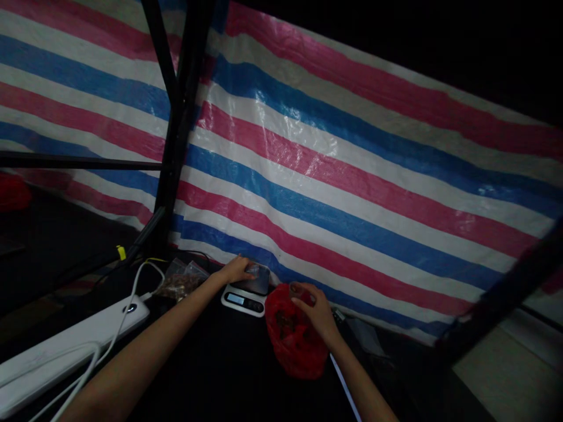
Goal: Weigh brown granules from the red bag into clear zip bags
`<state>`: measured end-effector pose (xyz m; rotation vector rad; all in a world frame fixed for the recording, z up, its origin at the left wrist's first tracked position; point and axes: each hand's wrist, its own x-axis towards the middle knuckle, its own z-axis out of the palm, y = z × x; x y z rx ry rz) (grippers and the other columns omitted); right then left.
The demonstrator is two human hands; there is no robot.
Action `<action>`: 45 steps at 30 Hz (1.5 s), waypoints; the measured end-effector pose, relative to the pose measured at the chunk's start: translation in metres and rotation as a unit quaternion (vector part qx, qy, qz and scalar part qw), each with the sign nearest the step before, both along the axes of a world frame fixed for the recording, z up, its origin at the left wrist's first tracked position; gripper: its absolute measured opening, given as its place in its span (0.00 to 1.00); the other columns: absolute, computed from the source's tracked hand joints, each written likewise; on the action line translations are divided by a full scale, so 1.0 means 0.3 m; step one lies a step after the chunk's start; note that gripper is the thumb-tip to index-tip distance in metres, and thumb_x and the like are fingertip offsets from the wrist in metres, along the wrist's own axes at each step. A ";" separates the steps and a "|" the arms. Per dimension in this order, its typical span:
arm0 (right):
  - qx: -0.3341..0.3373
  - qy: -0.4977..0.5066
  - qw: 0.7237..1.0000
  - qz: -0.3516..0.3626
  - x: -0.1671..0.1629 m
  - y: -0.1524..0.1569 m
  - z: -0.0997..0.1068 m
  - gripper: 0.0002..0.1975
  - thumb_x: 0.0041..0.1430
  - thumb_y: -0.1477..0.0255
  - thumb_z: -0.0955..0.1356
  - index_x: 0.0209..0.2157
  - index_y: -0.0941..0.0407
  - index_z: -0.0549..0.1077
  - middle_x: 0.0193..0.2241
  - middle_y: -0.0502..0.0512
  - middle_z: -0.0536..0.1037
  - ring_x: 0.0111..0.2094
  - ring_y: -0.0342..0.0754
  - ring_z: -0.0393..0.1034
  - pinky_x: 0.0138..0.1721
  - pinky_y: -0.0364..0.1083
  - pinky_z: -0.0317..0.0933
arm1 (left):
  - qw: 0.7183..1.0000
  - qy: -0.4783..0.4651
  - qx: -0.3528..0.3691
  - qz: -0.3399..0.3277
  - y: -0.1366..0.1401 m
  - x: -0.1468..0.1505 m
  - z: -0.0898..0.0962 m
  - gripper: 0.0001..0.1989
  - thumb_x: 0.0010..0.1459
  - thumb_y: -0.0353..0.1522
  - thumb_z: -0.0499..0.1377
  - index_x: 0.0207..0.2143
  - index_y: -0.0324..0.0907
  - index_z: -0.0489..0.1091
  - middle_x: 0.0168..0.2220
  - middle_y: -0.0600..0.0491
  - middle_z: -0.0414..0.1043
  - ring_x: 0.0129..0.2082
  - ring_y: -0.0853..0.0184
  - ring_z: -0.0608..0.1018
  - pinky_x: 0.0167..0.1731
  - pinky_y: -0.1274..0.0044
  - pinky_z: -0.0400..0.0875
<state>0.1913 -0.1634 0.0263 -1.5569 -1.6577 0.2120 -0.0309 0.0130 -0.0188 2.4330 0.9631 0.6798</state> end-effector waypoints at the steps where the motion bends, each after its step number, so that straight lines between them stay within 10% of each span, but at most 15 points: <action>1: 0.001 -0.008 1.000 0.003 -0.015 0.018 0.025 0.17 0.44 0.66 0.68 0.39 0.54 0.72 0.41 0.55 0.74 0.44 0.52 0.65 0.48 0.52 0.55 | 0.999 -0.043 -0.018 -0.012 -0.009 0.003 -0.004 0.17 0.45 0.40 0.59 0.35 0.37 0.72 0.31 0.51 0.73 0.36 0.62 0.72 0.45 0.72 0.58; 6: -0.001 -0.132 0.991 -0.032 -0.099 0.123 0.147 0.17 0.48 0.67 0.66 0.43 0.54 0.69 0.41 0.54 0.74 0.44 0.51 0.65 0.46 0.52 0.53 | 0.955 -0.239 -0.150 -0.093 -0.060 0.025 -0.011 0.21 0.46 0.43 0.57 0.36 0.34 0.71 0.31 0.51 0.73 0.31 0.66 0.73 0.32 0.79 0.64; 13: 0.017 -0.363 0.930 -0.055 -0.185 0.208 0.235 0.17 0.50 0.66 0.66 0.44 0.49 0.68 0.43 0.53 0.72 0.45 0.55 0.60 0.42 0.53 0.49 | 0.877 -0.384 -0.233 -0.172 -0.083 0.045 0.041 0.20 0.44 0.37 0.62 0.39 0.35 0.70 0.40 0.46 0.72 0.40 0.64 0.73 0.43 0.75 0.64; 22: 0.080 -0.543 0.836 0.015 -0.266 0.195 0.270 0.12 0.56 0.78 0.60 0.41 0.55 0.69 0.39 0.59 0.71 0.43 0.54 0.57 0.42 0.53 0.46 | 0.883 -0.379 -0.227 -0.158 -0.084 0.049 0.048 0.19 0.43 0.36 0.63 0.37 0.35 0.71 0.37 0.47 0.73 0.38 0.63 0.74 0.42 0.72 0.65; 27: 0.092 -0.496 0.863 0.024 -0.284 0.185 0.269 0.13 0.57 0.79 0.59 0.42 0.57 0.68 0.41 0.61 0.70 0.45 0.54 0.57 0.45 0.53 0.45 | 0.909 -0.337 -0.196 -0.146 -0.073 0.019 0.069 0.21 0.44 0.36 0.62 0.41 0.34 0.69 0.37 0.47 0.73 0.36 0.65 0.74 0.40 0.74 0.66; 32: 0.064 -0.164 0.984 -0.001 -0.328 0.084 0.148 0.15 0.54 0.68 0.64 0.44 0.56 0.65 0.41 0.57 0.72 0.41 0.52 0.64 0.43 0.52 0.52 | 0.962 -0.254 -0.067 -0.069 -0.060 -0.013 0.077 0.23 0.45 0.38 0.60 0.43 0.35 0.68 0.38 0.47 0.73 0.37 0.64 0.73 0.39 0.75 0.65; 35: -0.031 0.049 0.995 0.081 -0.384 -0.011 -0.016 0.15 0.50 0.66 0.65 0.41 0.55 0.67 0.37 0.53 0.75 0.36 0.48 0.68 0.37 0.46 0.59 | 0.989 -0.145 -0.009 -0.038 -0.057 0.004 0.041 0.23 0.45 0.40 0.60 0.42 0.36 0.69 0.37 0.48 0.72 0.37 0.63 0.72 0.39 0.75 0.63; 40: -0.079 0.092 0.988 0.099 -0.407 -0.110 -0.247 0.15 0.48 0.70 0.66 0.40 0.55 0.68 0.38 0.54 0.75 0.40 0.49 0.68 0.40 0.47 0.60 | 0.998 -0.034 0.044 -0.039 -0.059 0.049 -0.017 0.27 0.43 0.44 0.61 0.45 0.41 0.67 0.44 0.48 0.68 0.46 0.58 0.67 0.47 0.71 0.56; 45: -0.079 -0.007 0.994 0.074 -0.371 -0.109 -0.282 0.17 0.48 0.71 0.65 0.43 0.52 0.67 0.41 0.52 0.72 0.44 0.49 0.64 0.46 0.50 0.54 | 0.981 -0.141 0.104 0.087 -0.075 -0.019 -0.020 0.17 0.57 0.40 0.48 0.45 0.42 0.65 0.45 0.50 0.65 0.47 0.63 0.64 0.49 0.71 0.54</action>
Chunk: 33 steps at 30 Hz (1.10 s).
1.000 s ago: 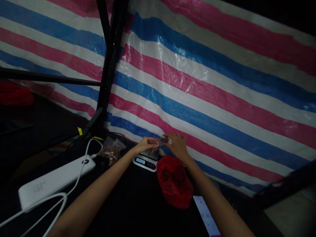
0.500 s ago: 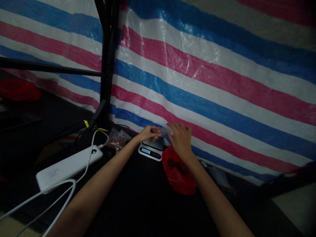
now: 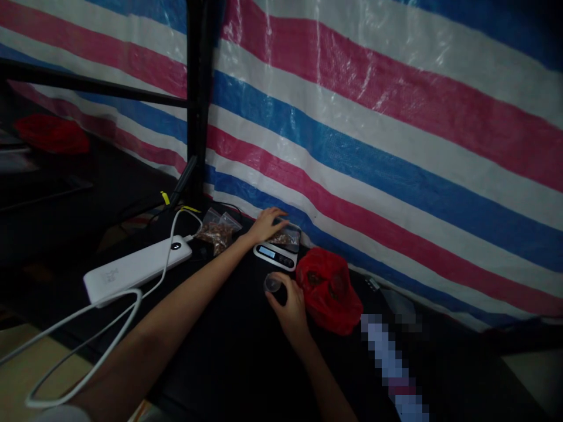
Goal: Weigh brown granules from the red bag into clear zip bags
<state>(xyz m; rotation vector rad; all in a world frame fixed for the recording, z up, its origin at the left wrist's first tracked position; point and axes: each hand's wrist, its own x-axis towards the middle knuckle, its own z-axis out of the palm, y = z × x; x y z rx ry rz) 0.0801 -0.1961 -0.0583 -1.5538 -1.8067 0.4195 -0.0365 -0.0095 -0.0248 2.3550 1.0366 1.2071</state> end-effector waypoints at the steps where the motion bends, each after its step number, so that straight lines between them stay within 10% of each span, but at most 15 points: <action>1: -0.004 -0.017 1.000 0.002 0.006 0.002 0.004 0.17 0.48 0.71 0.66 0.43 0.52 0.67 0.41 0.52 0.72 0.44 0.49 0.64 0.47 0.50 0.54 | 0.999 -0.015 0.007 0.030 -0.007 -0.025 -0.004 0.16 0.59 0.37 0.45 0.43 0.41 0.66 0.43 0.50 0.65 0.46 0.64 0.65 0.48 0.71 0.54; 8: -0.012 -0.047 0.999 -0.006 0.042 -0.002 0.006 0.15 0.48 0.71 0.65 0.41 0.50 0.67 0.41 0.50 0.72 0.45 0.49 0.63 0.46 0.50 0.52 | 0.992 -0.023 0.037 0.119 -0.116 -0.120 -0.056 0.14 0.59 0.31 0.43 0.37 0.39 0.67 0.39 0.49 0.65 0.43 0.64 0.65 0.47 0.72 0.57; 16: -0.020 -0.077 0.996 0.027 0.034 -0.013 0.012 0.18 0.49 0.70 0.65 0.44 0.49 0.65 0.44 0.50 0.70 0.47 0.50 0.60 0.48 0.53 0.50 | 0.995 0.092 0.025 -0.012 -0.090 0.016 -0.021 0.34 0.47 0.46 0.57 0.53 0.37 0.57 0.52 0.44 0.59 0.52 0.59 0.61 0.54 0.69 0.47; 20: -0.016 -0.082 0.995 0.053 0.043 -0.014 0.004 0.22 0.48 0.78 0.60 0.47 0.51 0.62 0.46 0.51 0.69 0.50 0.49 0.58 0.50 0.53 0.49 | 0.984 0.147 -0.027 -0.095 -0.043 0.079 -0.006 0.27 0.46 0.44 0.58 0.45 0.37 0.65 0.41 0.44 0.69 0.45 0.59 0.68 0.49 0.71 0.54; 33: 0.060 -0.141 0.986 -0.070 0.091 0.062 -0.010 0.24 0.52 0.81 0.54 0.51 0.57 0.59 0.49 0.58 0.64 0.53 0.49 0.53 0.52 0.52 0.49 | 0.932 -0.276 -0.211 -0.106 0.061 -0.018 0.035 0.23 0.48 0.43 0.57 0.40 0.34 0.67 0.30 0.52 0.70 0.26 0.73 0.70 0.28 0.82 0.62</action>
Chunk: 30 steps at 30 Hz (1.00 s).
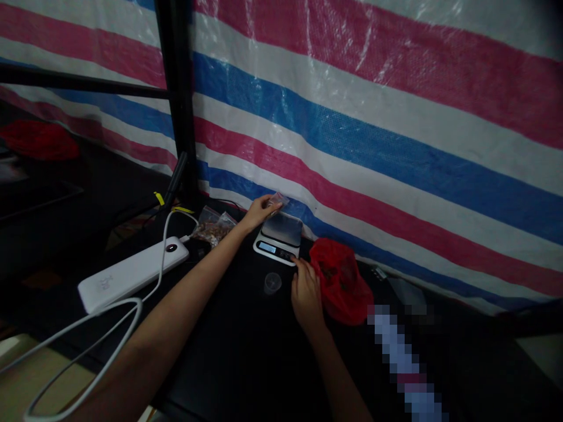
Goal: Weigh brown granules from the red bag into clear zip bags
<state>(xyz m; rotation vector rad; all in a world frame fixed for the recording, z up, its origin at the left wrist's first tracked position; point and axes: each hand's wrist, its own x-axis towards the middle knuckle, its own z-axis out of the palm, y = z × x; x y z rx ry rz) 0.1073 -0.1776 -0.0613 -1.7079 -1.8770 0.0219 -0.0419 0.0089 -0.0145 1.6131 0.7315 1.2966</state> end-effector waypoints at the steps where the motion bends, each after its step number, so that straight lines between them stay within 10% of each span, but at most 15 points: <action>1: -0.010 -0.019 1.000 -0.006 -0.003 0.000 -0.003 0.24 0.52 0.82 0.54 0.51 0.57 0.59 0.50 0.58 0.64 0.54 0.49 0.52 0.51 0.52 0.48 | 1.000 0.001 0.001 0.001 0.004 -0.006 -0.002 0.23 0.48 0.43 0.57 0.40 0.34 0.67 0.29 0.53 0.70 0.26 0.73 0.69 0.28 0.82 0.62; 30: -0.004 -0.139 0.990 -0.031 -0.040 -0.006 0.007 0.30 0.46 0.85 0.54 0.54 0.61 0.55 0.53 0.58 0.61 0.55 0.48 0.50 0.53 0.52 0.40 | 1.000 0.013 0.017 0.006 -0.016 0.037 -0.034 0.22 0.45 0.41 0.60 0.39 0.35 0.68 0.33 0.51 0.72 0.31 0.68 0.72 0.30 0.79 0.65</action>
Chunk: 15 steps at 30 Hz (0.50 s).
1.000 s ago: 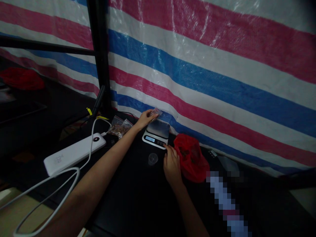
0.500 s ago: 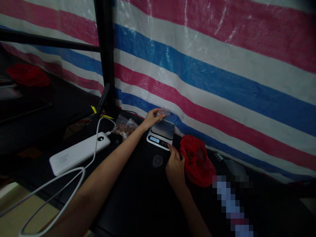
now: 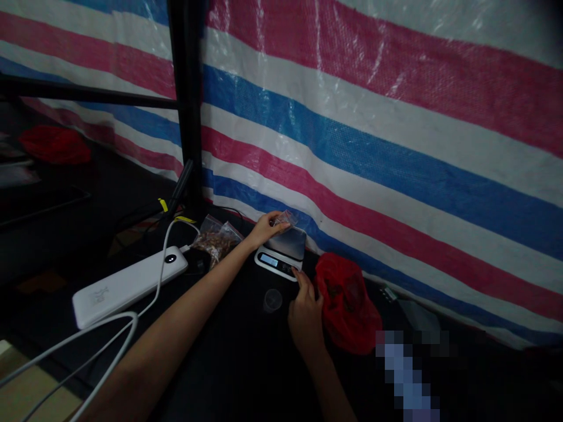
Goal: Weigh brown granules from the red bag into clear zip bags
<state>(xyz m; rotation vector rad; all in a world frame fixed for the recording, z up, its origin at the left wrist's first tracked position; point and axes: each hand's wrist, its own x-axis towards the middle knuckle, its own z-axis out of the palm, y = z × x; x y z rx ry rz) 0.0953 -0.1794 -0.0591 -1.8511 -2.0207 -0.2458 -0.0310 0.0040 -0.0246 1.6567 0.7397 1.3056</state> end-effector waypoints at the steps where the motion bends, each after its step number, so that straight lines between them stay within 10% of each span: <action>1: 0.003 -0.001 1.000 0.004 -0.001 0.000 -0.002 0.30 0.46 0.85 0.54 0.54 0.61 0.55 0.53 0.58 0.61 0.56 0.48 0.50 0.53 0.52 0.41 | 1.000 0.004 0.002 0.001 0.000 -0.003 0.000 0.22 0.45 0.41 0.59 0.39 0.35 0.68 0.33 0.51 0.72 0.31 0.68 0.72 0.31 0.79 0.65; 9: 0.029 0.022 0.999 -0.019 0.001 0.003 -0.016 0.28 0.48 0.83 0.55 0.54 0.62 0.55 0.52 0.60 0.63 0.55 0.49 0.51 0.52 0.51 0.44 | 0.989 0.123 0.073 0.037 -0.008 0.000 0.004 0.22 0.47 0.42 0.59 0.43 0.39 0.67 0.37 0.52 0.71 0.36 0.66 0.72 0.36 0.77 0.63; 15: 0.046 0.031 0.998 -0.040 0.007 -0.003 -0.028 0.26 0.50 0.81 0.55 0.53 0.60 0.57 0.50 0.60 0.65 0.52 0.51 0.55 0.49 0.50 0.48 | 0.922 0.331 0.197 0.050 -0.018 0.066 -0.029 0.24 0.45 0.46 0.59 0.43 0.44 0.66 0.42 0.51 0.69 0.44 0.61 0.67 0.45 0.69 0.56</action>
